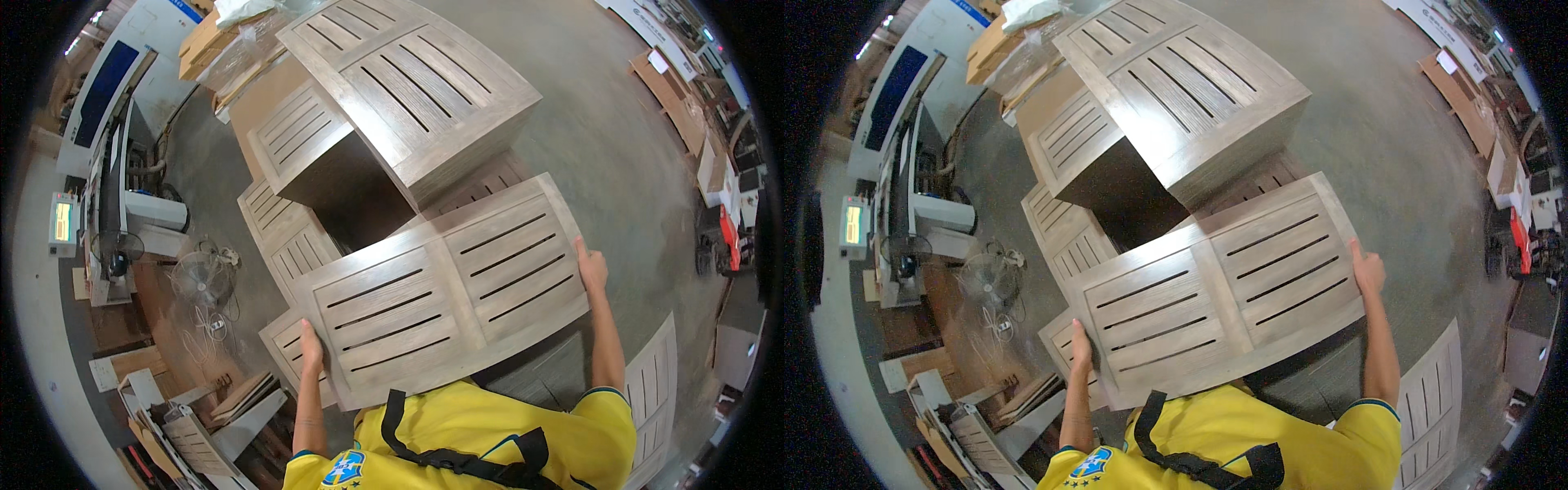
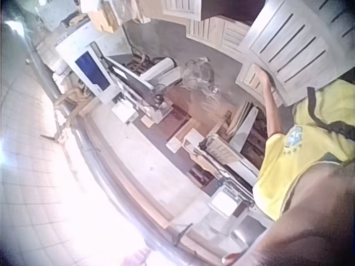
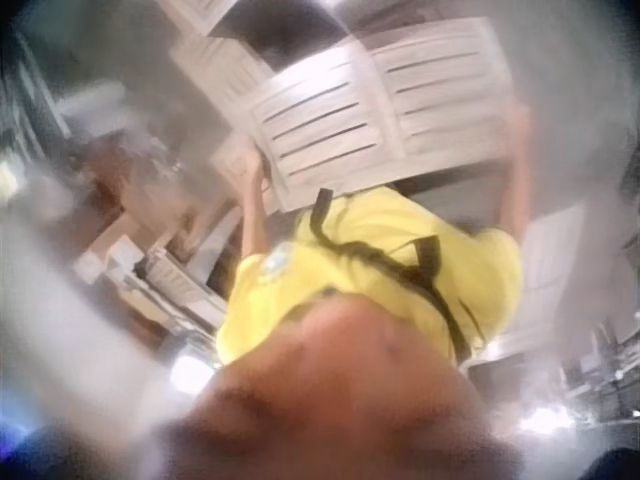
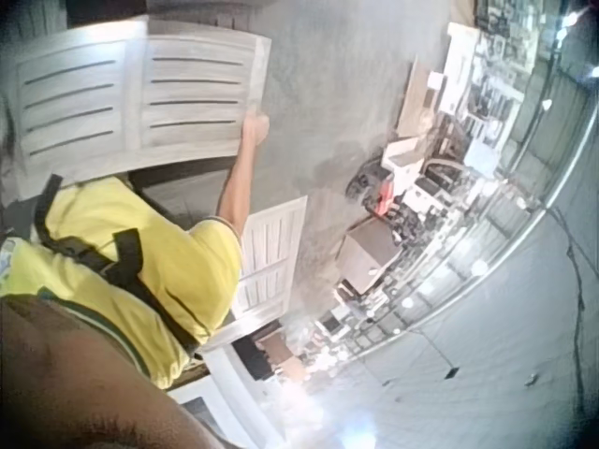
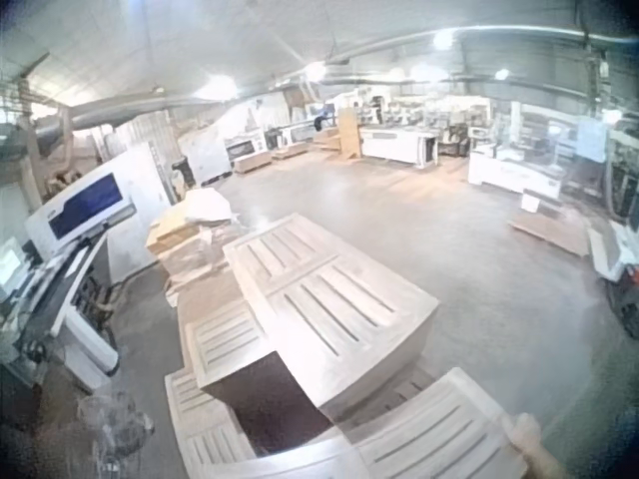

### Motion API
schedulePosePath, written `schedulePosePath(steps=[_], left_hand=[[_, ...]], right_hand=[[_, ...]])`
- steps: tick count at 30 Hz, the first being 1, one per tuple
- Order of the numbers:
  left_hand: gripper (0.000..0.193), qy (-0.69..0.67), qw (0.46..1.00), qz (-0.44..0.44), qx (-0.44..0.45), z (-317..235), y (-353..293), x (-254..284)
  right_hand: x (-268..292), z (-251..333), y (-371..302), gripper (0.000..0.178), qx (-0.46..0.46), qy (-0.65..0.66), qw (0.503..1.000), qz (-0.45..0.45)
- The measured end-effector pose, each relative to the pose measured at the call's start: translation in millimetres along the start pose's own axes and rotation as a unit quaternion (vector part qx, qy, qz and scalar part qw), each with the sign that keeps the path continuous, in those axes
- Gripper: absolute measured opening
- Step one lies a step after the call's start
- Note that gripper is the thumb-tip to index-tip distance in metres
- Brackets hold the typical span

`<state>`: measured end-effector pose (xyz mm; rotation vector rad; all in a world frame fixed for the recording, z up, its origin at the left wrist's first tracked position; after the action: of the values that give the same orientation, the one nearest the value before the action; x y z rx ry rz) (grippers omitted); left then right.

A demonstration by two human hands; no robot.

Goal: The person repeatedly picks up rectangular wooden panels with slotted cutouts from a workbench, places them on a CNC machine bed, and then stacks them on a nearby pile. The person uses a yellow air blow gun to clear dust from the machine bed between panels.

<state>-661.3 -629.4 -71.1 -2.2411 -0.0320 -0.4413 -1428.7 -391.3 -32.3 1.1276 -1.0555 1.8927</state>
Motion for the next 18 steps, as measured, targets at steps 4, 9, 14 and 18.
schedulePosePath(steps=[4, 9, 14, 18], left_hand=[[0.087, 0.042, 0.997, -0.025, 0.061, 3, -4, -66], [0.090, -0.080, 0.992, 0.037, 0.088, 38, 6, -118], [0.089, -0.130, 0.989, 0.012, 0.069, 103, 46, -121], [0.088, -0.181, 0.980, 0.017, 0.076, 117, 54, -125]], right_hand=[[4, 6, 58, 0.102, 0.026, -0.008, 1.000, -0.009], [-18, -5, 126, 0.105, 0.050, -0.030, 0.998, -0.022], [-36, 1, 164, 0.106, 0.039, -0.009, 0.999, 0.009], [-50, 2, 183, 0.105, 0.032, 0.006, 0.999, -0.015]])
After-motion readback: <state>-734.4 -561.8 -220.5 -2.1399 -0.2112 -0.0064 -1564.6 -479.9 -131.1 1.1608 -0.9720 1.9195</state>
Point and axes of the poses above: each hand's wrist, its own y-axis towards the middle knuckle, its own x-axis out of the back of the hand, z = x × y, the point moved 4 cm from there along y, towards the middle knuckle, and after that the axes turned 9 degrees about x, right-handed, at the moved point
